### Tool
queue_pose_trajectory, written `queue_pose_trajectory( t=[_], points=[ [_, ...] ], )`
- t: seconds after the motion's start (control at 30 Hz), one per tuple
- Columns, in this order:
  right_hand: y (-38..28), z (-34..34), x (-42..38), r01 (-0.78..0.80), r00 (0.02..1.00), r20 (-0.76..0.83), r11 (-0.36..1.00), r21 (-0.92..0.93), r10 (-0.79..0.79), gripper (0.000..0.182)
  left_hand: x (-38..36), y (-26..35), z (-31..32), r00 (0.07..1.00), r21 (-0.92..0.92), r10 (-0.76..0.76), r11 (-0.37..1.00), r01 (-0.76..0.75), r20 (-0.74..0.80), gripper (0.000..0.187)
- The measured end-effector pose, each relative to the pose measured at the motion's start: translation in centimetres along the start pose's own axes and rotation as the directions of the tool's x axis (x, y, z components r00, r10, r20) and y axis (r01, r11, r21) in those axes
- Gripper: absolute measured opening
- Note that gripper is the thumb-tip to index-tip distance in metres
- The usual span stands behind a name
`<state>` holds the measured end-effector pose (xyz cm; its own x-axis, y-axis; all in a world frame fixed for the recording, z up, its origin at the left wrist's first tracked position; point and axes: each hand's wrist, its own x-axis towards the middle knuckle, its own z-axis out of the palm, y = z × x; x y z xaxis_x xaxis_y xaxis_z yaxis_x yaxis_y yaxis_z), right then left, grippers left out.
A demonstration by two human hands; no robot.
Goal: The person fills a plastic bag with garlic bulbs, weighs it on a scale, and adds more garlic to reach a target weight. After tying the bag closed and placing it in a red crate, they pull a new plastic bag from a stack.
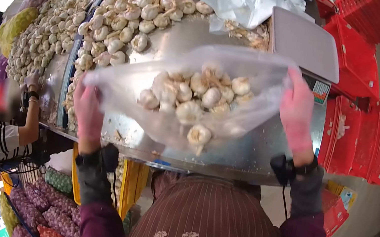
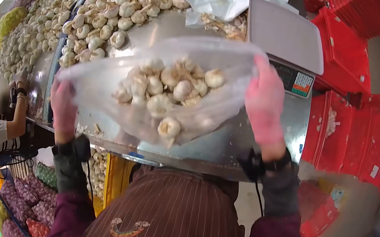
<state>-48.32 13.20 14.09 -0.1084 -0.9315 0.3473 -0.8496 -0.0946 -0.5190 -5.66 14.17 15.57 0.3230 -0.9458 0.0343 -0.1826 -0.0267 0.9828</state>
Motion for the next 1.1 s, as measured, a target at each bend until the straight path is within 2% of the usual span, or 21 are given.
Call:
queue_pose_trajectory(
  t=[0.03,0.1,0.13,0.2,0.23,0.3,0.4,0.47,0.5,0.57,0.63,0.7,0.77,0.8,0.83,0.9,0.93,0.97,1.0,1.03,1.1],
  points=[
    [0.1,1.2,1.1,-0.014,1.000,-0.025,1.000,-0.017,0.013,0.042,-1.0,0.2,0.5,1.000,0.019,-0.010,1.000,0.010,-0.001,0.023],
    [-0.1,1.5,1.3,-0.040,0.999,0.022,0.999,0.000,0.040,0.043,-1.5,1.7,4.2,0.794,0.613,0.604,0.655,-0.441,-0.075,0.026],
    [-0.2,1.4,1.5,-0.060,0.995,0.082,0.998,-0.010,0.061,0.045,-3.9,2.5,5.6,0.670,0.641,0.677,0.374,-0.670,0.305,0.032],
    [-1.3,0.3,-1.1,-0.111,0.975,0.194,0.994,0.021,0.104,0.048,-8.9,1.8,10.2,0.657,0.475,0.181,0.557,-0.682,0.732,0.042],
    [-1.3,-0.2,-2.2,-0.162,0.959,0.237,0.987,0.001,0.158,0.051,-11.2,0.2,12.3,0.644,0.506,0.051,0.573,-0.645,0.763,0.043],
    [0.2,-0.7,-4.0,-0.213,0.937,0.282,0.977,-0.008,0.207,0.053,-13.9,-3.6,14.5,0.703,0.685,-0.114,0.378,-0.623,0.702,0.047],
    [2.8,-0.8,-5.5,-0.288,0.949,0.252,0.848,0.444,0.190,0.058,-14.6,-4.4,14.4,0.711,0.635,-0.052,0.499,-0.590,0.701,0.055],
    [2.9,-1.7,-5.8,-0.647,0.673,0.658,-0.162,0.745,0.337,0.058,-15.0,-2.8,13.7,0.731,0.625,-0.135,0.635,-0.454,0.668,0.058],
    [3.3,-1.7,-5.9,-0.644,0.671,0.661,-0.178,0.744,0.337,0.058,-15.0,-1.2,13.5,0.741,0.588,-0.209,0.754,-0.293,0.638,0.060],
    [3.8,-1.6,-6.1,-0.669,0.695,0.650,-0.056,0.742,0.306,0.054,-14.6,2.1,13.9,0.720,0.538,-0.332,0.840,-0.067,0.609,0.067],
    [4.2,-0.9,-6.1,-0.718,0.689,0.697,0.056,0.694,0.198,0.050,-13.6,4.5,15.2,0.813,0.344,0.007,0.904,-0.254,0.582,0.075],
    [3.4,-0.6,-5.7,-0.735,0.673,0.736,0.187,0.652,0.077,0.046,-10.4,4.4,15.4,0.679,0.536,0.282,0.442,-0.719,0.678,0.081],
    [1.0,-1.6,-4.6,-0.098,0.858,0.508,0.946,0.310,-0.078,0.040,-7.3,3.0,12.2,0.616,0.622,-0.094,0.066,-0.780,0.782,0.083],
    [-0.4,-3.2,-3.7,-0.098,0.834,0.550,0.991,0.092,0.031,0.035,-6.5,2.6,9.5,0.596,0.632,-0.295,0.038,-0.774,0.747,0.077],
    [-0.2,-2.9,-3.5,-0.096,0.838,0.545,0.991,0.091,0.032,0.035,-5.9,2.5,6.6,0.594,0.645,-0.413,-0.020,-0.764,0.690,0.066],
    [1.9,-2.1,-3.0,-0.173,0.766,0.579,0.958,-0.230,0.278,0.030,-5.3,-0.3,0.6,0.544,0.547,-0.175,-0.038,-0.836,0.820,0.005],
    [2.8,-2.0,-2.7,-0.038,0.859,0.503,0.991,-0.130,0.099,0.025,-5.1,0.6,-0.5,0.512,0.507,-0.110,-0.069,-0.859,0.852,0.012],
    [2.6,-2.4,-1.3,-0.033,0.860,0.501,0.990,-0.138,0.098,0.025,-4.6,2.8,0.0,0.548,0.522,-0.344,-0.174,-0.835,0.762,0.013],
    [2.0,-3.3,0.6,-0.300,0.806,0.581,0.924,0.237,0.112,0.022,-4.4,5.1,0.0,0.535,0.497,-0.276,-0.197,-0.845,0.799,0.012],
    [1.2,-4.3,2.2,-0.537,0.752,0.654,0.651,0.537,0.081,0.023,-4.3,7.5,0.0,0.515,0.472,-0.208,-0.226,-0.852,0.832,0.011],
    [-1.7,-7.1,5.1,-0.494,0.840,0.533,0.549,0.674,0.102,0.029,-4.2,11.7,1.4,0.499,0.471,-0.101,-0.213,-0.856,0.861,0.011]
  ],
)
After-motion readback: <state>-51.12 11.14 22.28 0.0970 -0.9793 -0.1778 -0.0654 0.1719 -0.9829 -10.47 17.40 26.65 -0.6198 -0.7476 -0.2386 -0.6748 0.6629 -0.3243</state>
